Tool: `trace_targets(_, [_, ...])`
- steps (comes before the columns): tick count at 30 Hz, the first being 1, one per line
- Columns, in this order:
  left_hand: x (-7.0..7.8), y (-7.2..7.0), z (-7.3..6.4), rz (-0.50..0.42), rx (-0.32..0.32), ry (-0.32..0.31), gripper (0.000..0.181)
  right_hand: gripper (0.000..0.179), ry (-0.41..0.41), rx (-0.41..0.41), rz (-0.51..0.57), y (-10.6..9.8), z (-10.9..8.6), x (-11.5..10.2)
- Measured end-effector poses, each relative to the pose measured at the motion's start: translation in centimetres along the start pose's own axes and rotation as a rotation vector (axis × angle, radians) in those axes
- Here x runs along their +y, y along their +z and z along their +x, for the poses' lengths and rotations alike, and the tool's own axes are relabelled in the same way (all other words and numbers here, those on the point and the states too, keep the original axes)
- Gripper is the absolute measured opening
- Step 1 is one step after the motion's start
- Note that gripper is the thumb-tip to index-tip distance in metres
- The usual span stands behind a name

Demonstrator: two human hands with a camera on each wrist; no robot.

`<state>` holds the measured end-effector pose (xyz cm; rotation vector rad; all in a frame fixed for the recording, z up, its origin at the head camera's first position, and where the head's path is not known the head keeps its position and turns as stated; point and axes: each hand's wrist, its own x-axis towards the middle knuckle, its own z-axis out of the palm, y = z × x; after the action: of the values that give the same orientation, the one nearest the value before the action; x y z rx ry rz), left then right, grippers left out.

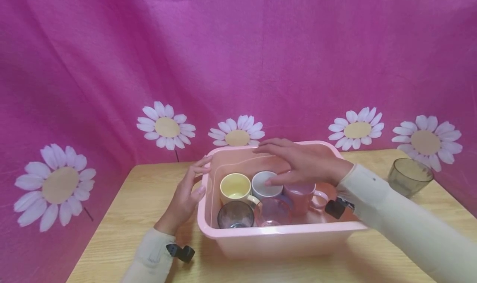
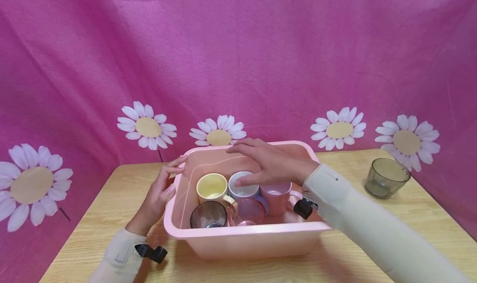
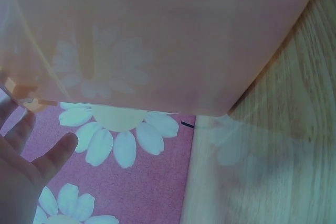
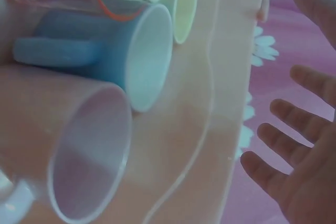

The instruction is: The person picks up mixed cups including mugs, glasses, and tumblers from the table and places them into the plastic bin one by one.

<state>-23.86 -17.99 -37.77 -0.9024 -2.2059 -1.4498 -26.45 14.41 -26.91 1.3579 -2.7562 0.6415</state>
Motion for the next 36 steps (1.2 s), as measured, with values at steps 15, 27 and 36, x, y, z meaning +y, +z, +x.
trace_targets(15, [0.2,0.0,0.0,0.036,0.013,0.001,0.038,0.071,0.012,0.109,0.023,-1.7,-0.9,1.3])
trace_targets(27, [0.2,0.1,-0.1,0.048,0.023,-0.011,0.036,0.079,0.074,0.098,-0.026,-3.1,-2.1,0.7])
trace_targets(36, [0.2,0.2,-0.1,0.053,0.034,0.001,0.037,0.077,0.049,0.152,-0.110,-4.3,-2.7,0.5])
